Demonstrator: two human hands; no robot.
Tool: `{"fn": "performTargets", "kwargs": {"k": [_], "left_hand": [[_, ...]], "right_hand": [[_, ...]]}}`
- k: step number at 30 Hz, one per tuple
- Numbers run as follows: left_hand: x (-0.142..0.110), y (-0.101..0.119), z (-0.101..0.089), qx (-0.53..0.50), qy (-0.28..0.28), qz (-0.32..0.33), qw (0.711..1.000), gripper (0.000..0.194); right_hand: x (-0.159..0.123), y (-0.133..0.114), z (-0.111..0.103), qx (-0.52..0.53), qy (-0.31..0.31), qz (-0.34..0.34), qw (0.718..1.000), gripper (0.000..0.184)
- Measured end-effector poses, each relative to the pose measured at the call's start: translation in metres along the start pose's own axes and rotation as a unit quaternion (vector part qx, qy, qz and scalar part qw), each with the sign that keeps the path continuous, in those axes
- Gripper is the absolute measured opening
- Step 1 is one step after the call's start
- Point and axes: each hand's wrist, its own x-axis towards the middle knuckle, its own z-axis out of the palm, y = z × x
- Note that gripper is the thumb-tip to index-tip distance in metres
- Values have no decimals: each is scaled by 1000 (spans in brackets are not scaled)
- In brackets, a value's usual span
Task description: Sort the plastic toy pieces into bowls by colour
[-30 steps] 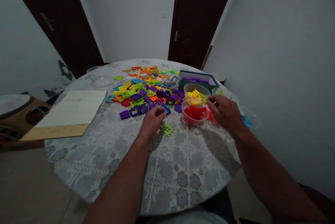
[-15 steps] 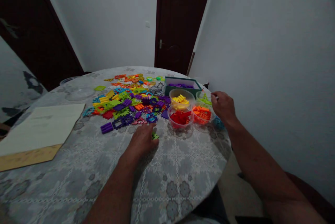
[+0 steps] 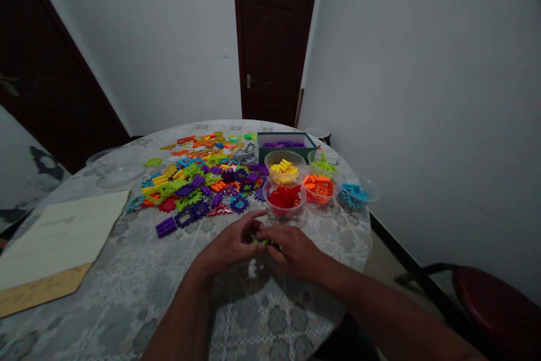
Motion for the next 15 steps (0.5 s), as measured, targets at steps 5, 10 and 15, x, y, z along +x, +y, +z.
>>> {"fn": "performTargets", "kwargs": {"k": [5,10,15], "left_hand": [[3,2,0,0,42,-37,998,69],[8,-3,-9,94,170,-36,980,49],[12,-12,-14,177,242,-42,953,43]], "right_hand": [[-2,5,-41,30,-5,41,999,25],[15,61,-121,-128,181,170,960,30],[39,115,-162,-252,321,310,858,42]]}}
